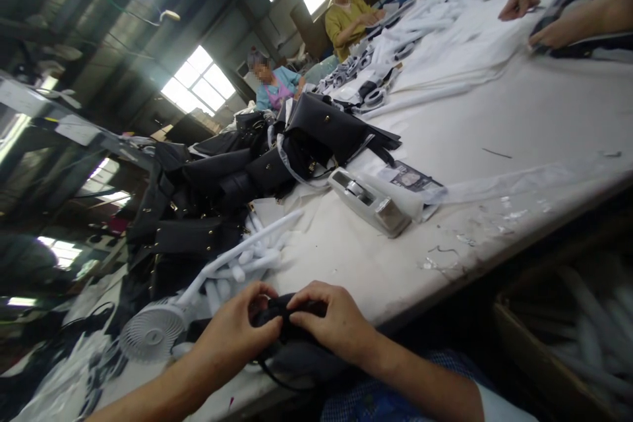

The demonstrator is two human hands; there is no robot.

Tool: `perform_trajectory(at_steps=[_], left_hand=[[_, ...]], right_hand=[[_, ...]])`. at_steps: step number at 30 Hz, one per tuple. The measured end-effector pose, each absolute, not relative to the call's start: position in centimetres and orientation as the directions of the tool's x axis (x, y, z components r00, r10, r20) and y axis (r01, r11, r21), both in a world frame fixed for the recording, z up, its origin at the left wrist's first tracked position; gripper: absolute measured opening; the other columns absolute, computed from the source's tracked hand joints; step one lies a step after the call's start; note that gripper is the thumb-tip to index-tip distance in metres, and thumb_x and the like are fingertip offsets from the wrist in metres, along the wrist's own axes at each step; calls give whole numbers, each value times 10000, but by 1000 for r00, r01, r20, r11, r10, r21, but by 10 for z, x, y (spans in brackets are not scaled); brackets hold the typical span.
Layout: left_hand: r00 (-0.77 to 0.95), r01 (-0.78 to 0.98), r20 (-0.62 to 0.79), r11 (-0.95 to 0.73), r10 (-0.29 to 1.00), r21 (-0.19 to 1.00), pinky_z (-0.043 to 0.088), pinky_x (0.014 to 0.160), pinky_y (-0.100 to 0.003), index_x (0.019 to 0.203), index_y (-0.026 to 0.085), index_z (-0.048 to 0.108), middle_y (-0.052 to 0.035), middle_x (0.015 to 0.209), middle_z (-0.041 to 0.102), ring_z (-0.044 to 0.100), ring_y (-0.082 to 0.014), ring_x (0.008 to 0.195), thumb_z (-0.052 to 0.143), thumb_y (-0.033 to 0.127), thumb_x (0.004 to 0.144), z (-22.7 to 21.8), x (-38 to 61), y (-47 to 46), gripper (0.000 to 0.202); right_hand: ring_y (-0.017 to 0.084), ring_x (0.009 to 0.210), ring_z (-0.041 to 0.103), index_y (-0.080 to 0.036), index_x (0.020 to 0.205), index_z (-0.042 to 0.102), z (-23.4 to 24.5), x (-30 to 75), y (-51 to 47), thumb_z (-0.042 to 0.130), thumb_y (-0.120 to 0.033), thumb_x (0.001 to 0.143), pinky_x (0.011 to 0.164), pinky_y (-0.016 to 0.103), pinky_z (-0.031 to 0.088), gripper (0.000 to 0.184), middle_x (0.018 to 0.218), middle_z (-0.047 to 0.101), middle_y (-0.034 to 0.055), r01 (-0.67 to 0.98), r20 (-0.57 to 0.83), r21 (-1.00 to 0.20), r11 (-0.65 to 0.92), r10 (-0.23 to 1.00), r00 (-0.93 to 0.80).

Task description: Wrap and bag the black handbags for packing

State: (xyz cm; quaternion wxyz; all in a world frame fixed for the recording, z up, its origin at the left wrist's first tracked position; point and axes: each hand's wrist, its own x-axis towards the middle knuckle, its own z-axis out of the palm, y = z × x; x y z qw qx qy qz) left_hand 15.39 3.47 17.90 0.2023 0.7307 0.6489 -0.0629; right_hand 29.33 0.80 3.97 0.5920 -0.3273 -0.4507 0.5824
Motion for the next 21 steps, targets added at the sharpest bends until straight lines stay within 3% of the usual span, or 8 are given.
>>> perform_trajectory(at_steps=[6, 11, 21], left_hand=[[159, 982, -392, -103, 906, 160, 479, 770, -353, 1042, 187, 598, -37, 898, 699, 661, -246, 862, 624, 361, 750, 186, 154, 36, 341], [108, 973, -443, -4, 890, 229, 496, 710, -324, 1064, 174, 583, -37, 858, 729, 678, -236, 806, 658, 384, 723, 184, 151, 39, 408], [90, 967, -430, 25, 898, 254, 498, 654, -311, 1053, 177, 589, -17, 788, 721, 684, -240, 765, 623, 330, 682, 178, 152, 41, 403]], right_hand=[[162, 843, 668, -218, 848, 770, 42, 295, 12, 750, -124, 757, 788, 249, 491, 133, 858, 723, 5, -342, 221, -921, 186, 973, -66], [156, 773, 657, -210, 846, 789, 40, 297, 18, 758, -164, 746, 705, 238, 487, 115, 816, 697, 11, -354, 180, -928, 117, 972, -153], [172, 793, 668, -189, 872, 797, 39, 303, 26, 741, -213, 762, 712, 245, 497, 126, 848, 701, 34, -366, 169, -928, 70, 955, -245]])
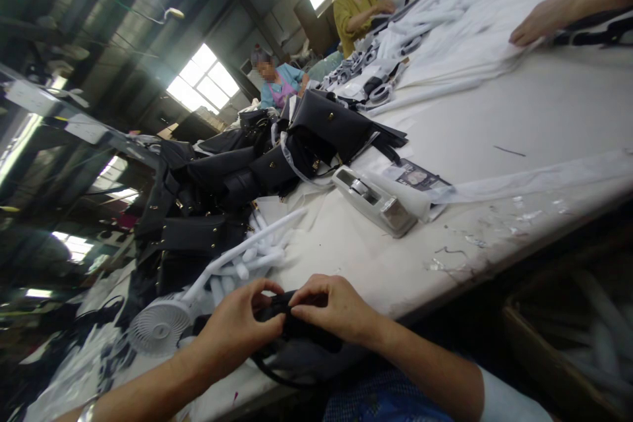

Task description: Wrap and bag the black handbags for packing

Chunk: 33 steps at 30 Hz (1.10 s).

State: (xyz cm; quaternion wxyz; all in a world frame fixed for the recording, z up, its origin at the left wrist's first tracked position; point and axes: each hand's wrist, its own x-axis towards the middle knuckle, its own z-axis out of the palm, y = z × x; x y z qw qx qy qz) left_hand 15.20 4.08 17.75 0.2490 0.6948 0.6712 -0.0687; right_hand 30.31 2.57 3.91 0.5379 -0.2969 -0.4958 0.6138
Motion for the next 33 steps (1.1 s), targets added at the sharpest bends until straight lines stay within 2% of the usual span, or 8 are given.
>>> perform_trajectory(at_steps=[6, 15, 19, 22, 28, 33], left_hand=[[76, 947, -424, 68, 903, 314, 485, 647, -301, 1040, 165, 591, -24, 791, 714, 665, -235, 771, 603, 291, 625, 174, 151, 40, 434], [78, 908, -468, 132, 880, 398, 482, 729, -347, 1050, 130, 596, -35, 775, 656, 641, -245, 800, 600, 353, 578, 170, 144, 44, 522], [120, 890, -477, 118, 871, 441, 491, 774, -362, 1055, 133, 597, -82, 884, 692, 651, -274, 897, 612, 359, 612, 168, 142, 45, 498], [161, 867, -484, 111, 860, 487, 494, 801, -359, 1043, 132, 601, -114, 998, 709, 651, -282, 951, 612, 331, 628, 166, 142, 45, 460], [265, 816, -468, 62, 843, 574, 493, 805, -317, 980, 158, 634, -70, 969, 732, 670, -252, 940, 602, 248, 689, 164, 141, 43, 306], [261, 807, -449, 62, 855, 587, 490, 813, -304, 1014, 154, 632, -59, 955, 720, 661, -240, 944, 602, 236, 694, 157, 138, 45, 332]], right_hand=[[156, 772, 645, -193, 885, 786, 42, 302, 25, 743, -229, 761, 701, 237, 483, 136, 840, 680, 22, -316, 201, -941, 123, 953, -227], [123, 705, 590, -158, 896, 736, 38, 298, 31, 698, -177, 764, 644, 221, 464, 139, 836, 650, 9, -384, 204, -921, 68, 923, -327], [115, 699, 581, -156, 955, 680, 38, 296, 32, 678, -141, 764, 650, 216, 470, 191, 818, 642, -5, -442, 220, -896, 53, 915, -337], [105, 674, 563, -169, 954, 659, 41, 296, 31, 662, -119, 765, 618, 205, 457, 195, 819, 629, -16, -406, 231, -910, 80, 913, -337], [115, 733, 578, -187, 890, 670, 44, 295, 27, 672, -82, 752, 672, 215, 460, 173, 862, 612, -17, -250, 281, -943, 217, 926, -254], [110, 674, 566, -179, 836, 672, 45, 292, 28, 691, -112, 754, 618, 206, 443, 108, 776, 611, -31, -270, 206, -954, 130, 938, -278]])
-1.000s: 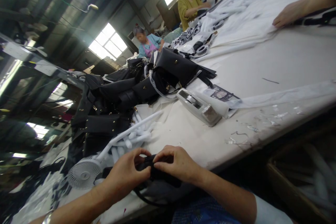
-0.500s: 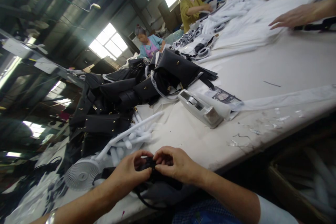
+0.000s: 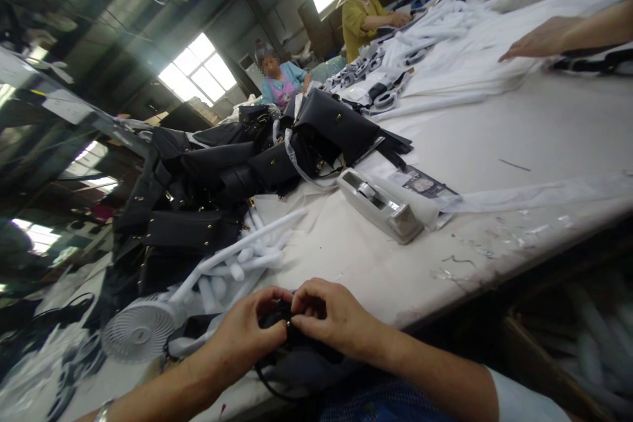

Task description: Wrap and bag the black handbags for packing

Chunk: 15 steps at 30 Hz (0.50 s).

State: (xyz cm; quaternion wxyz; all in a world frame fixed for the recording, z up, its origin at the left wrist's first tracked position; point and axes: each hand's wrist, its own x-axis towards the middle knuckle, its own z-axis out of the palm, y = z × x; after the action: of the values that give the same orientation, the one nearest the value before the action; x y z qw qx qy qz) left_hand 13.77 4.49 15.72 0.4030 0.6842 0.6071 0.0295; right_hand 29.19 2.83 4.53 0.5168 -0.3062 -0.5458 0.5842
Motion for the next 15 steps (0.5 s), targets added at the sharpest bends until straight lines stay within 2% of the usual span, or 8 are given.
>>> perform_trajectory(at_steps=[5, 8, 10, 12, 14, 15], left_hand=[[227, 875, -437, 15, 871, 484, 494, 812, -331, 1245, 150, 558, -29, 865, 644, 643, -236, 864, 683, 335, 668, 161, 126, 49, 619], [285, 832, -435, 5, 854, 555, 492, 855, -320, 1361, 208, 484, -36, 971, 643, 640, -229, 924, 729, 362, 681, 169, 114, 43, 740], [297, 817, -351, -46, 888, 575, 483, 881, -315, 1358, 240, 500, -46, 1043, 654, 632, -236, 976, 722, 336, 697, 174, 105, 35, 704], [274, 849, -287, -91, 918, 520, 484, 858, -315, 1301, 241, 565, -48, 1010, 676, 634, -243, 947, 702, 314, 719, 179, 95, 25, 602], [279, 865, -326, -88, 903, 495, 486, 797, -298, 1175, 225, 649, -42, 938, 691, 637, -242, 885, 701, 326, 739, 183, 83, 16, 451], [295, 852, -383, -60, 875, 520, 485, 760, -282, 1100, 218, 678, -37, 918, 693, 636, -237, 863, 702, 352, 752, 185, 74, 11, 374]], right_hand=[[138, 769, 596, -192, 857, 695, 47, 301, 26, 707, -155, 776, 698, 233, 446, 90, 822, 656, -17, -209, 202, -966, 151, 947, -250], [150, 787, 613, -194, 884, 702, 46, 311, 25, 690, -144, 779, 716, 242, 458, 116, 836, 674, -9, -213, 162, -972, 103, 945, -285], [156, 797, 616, -192, 888, 704, 48, 317, 25, 677, -143, 785, 728, 249, 463, 117, 844, 681, -3, -193, 142, -977, 87, 944, -297], [161, 810, 618, -190, 891, 706, 51, 322, 25, 669, -155, 797, 738, 255, 467, 107, 861, 689, 4, -163, 144, -982, 97, 941, -306], [163, 819, 621, -189, 908, 707, 55, 324, 25, 658, -162, 812, 746, 259, 474, 112, 882, 693, 10, -129, 154, -985, 119, 936, -317], [164, 821, 624, -190, 922, 707, 58, 325, 24, 651, -165, 819, 749, 262, 478, 120, 894, 695, 13, -111, 157, -986, 127, 933, -323]])
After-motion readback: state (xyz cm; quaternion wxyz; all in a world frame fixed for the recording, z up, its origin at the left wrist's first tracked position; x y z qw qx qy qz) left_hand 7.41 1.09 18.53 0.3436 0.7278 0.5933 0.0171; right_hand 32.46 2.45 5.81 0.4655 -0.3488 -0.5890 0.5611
